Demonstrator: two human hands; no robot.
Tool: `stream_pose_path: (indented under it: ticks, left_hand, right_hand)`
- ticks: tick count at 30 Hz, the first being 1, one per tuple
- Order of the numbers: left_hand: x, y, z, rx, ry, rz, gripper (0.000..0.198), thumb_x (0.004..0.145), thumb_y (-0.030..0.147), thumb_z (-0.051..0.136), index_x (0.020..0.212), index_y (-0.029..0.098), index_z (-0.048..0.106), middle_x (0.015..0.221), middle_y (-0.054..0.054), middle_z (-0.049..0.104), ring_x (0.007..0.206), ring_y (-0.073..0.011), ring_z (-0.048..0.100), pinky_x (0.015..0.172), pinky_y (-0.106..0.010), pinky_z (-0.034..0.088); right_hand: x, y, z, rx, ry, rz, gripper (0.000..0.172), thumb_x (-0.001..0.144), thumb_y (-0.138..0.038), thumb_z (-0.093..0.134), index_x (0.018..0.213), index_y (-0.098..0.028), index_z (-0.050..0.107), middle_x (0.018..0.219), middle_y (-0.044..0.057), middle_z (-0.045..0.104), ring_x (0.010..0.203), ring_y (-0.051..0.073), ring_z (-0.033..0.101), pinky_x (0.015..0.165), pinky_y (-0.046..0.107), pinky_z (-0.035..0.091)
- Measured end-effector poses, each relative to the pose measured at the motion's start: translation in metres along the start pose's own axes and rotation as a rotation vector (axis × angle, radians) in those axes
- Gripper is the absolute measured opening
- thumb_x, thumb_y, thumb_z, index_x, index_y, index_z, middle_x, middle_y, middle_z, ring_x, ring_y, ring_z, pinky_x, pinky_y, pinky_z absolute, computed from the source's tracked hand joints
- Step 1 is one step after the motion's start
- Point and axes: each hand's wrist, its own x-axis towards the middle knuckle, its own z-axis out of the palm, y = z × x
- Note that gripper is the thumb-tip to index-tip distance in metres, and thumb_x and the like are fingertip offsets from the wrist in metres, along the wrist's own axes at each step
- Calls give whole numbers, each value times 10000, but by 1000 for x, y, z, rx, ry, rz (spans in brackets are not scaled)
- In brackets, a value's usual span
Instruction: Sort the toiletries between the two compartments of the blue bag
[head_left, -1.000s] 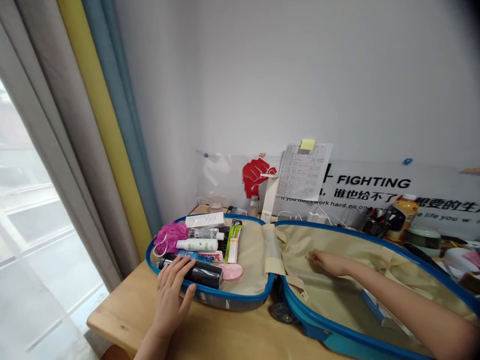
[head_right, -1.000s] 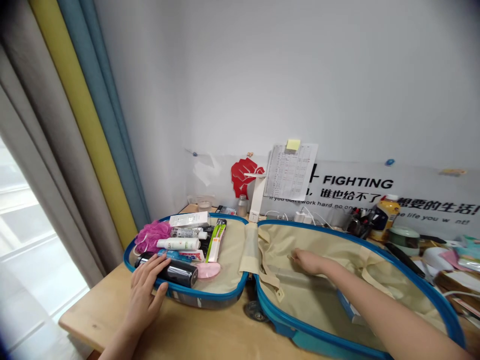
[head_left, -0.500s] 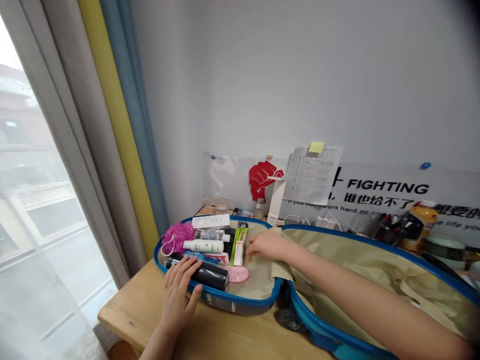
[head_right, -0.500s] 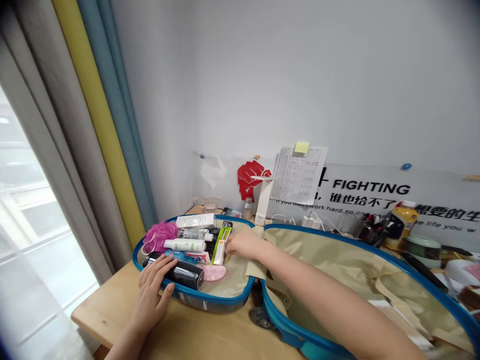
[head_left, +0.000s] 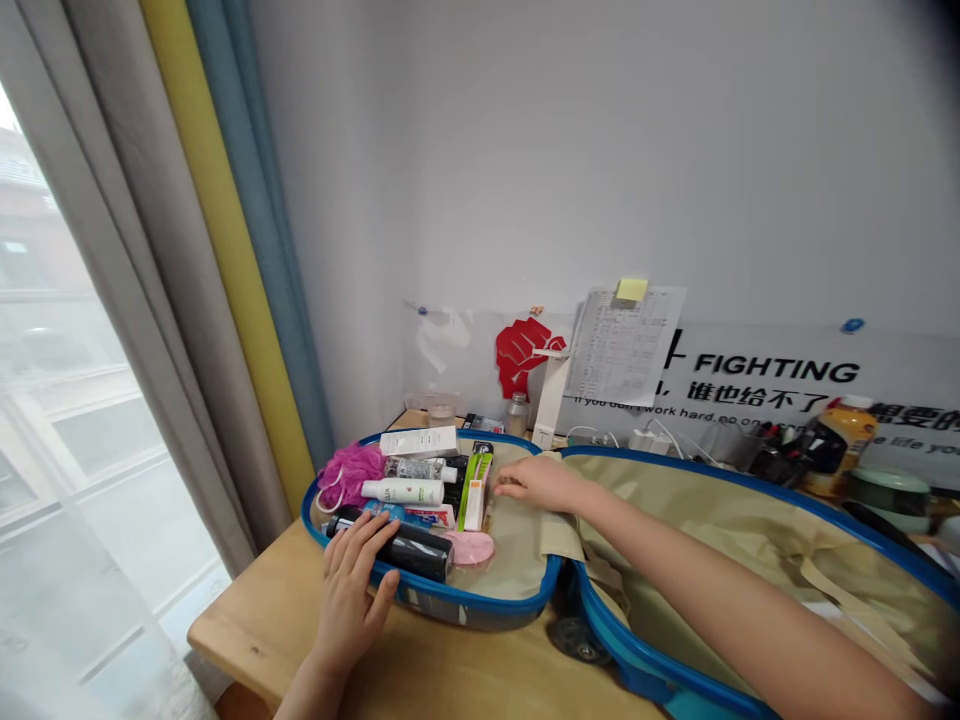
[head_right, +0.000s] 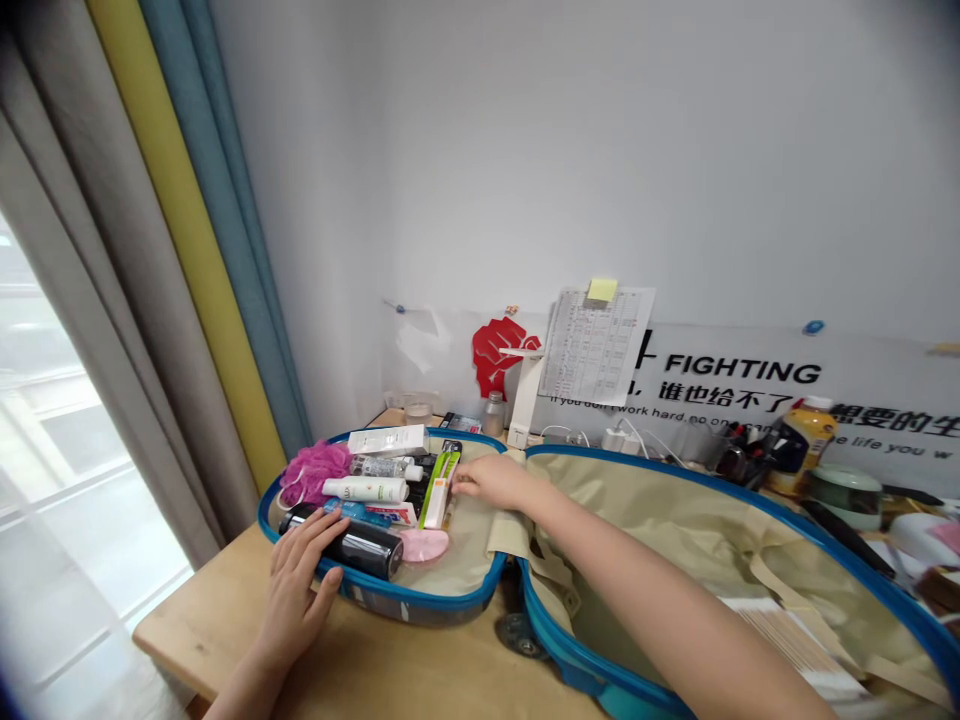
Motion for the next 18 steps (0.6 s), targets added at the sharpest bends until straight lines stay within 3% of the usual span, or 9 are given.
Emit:
stream_pose_path:
  ticks: [4, 7, 18]
  left_hand:
    - [-1, 0, 1, -18, 3, -13, 416, 953, 382, 464, 1331, 236, 556, 1317, -81, 644, 1301, -252, 517, 1113, -403, 304]
    - [-1, 0, 0, -20, -5, -27, 424, 948, 384, 464, 1339, 244, 551, 1321, -83, 641, 1308, -258, 514, 1109, -407, 310]
    - [-1, 0, 1, -25, 2, -30, 431, 952, 392, 468, 1346, 241, 557, 1319, -81, 644, 1319, -255, 504, 1116, -403, 316]
  right_hand:
    - [-10, 1, -5, 10, 38, 119, 322, 974, -428, 523, 1131, -164, 618, 1056, 53, 661, 894, 144, 640, 817, 359, 554]
    - [-13, -2, -7, 10, 46, 125, 324, 972, -426, 526, 1141, -163, 609, 1052, 51, 655, 889, 145, 635, 814, 360, 550]
    - [0, -3, 14, 51, -36, -134, 247, 947, -344, 582, 1118, -176, 643, 1150, 61, 649, 998, 165, 627, 881, 389, 539]
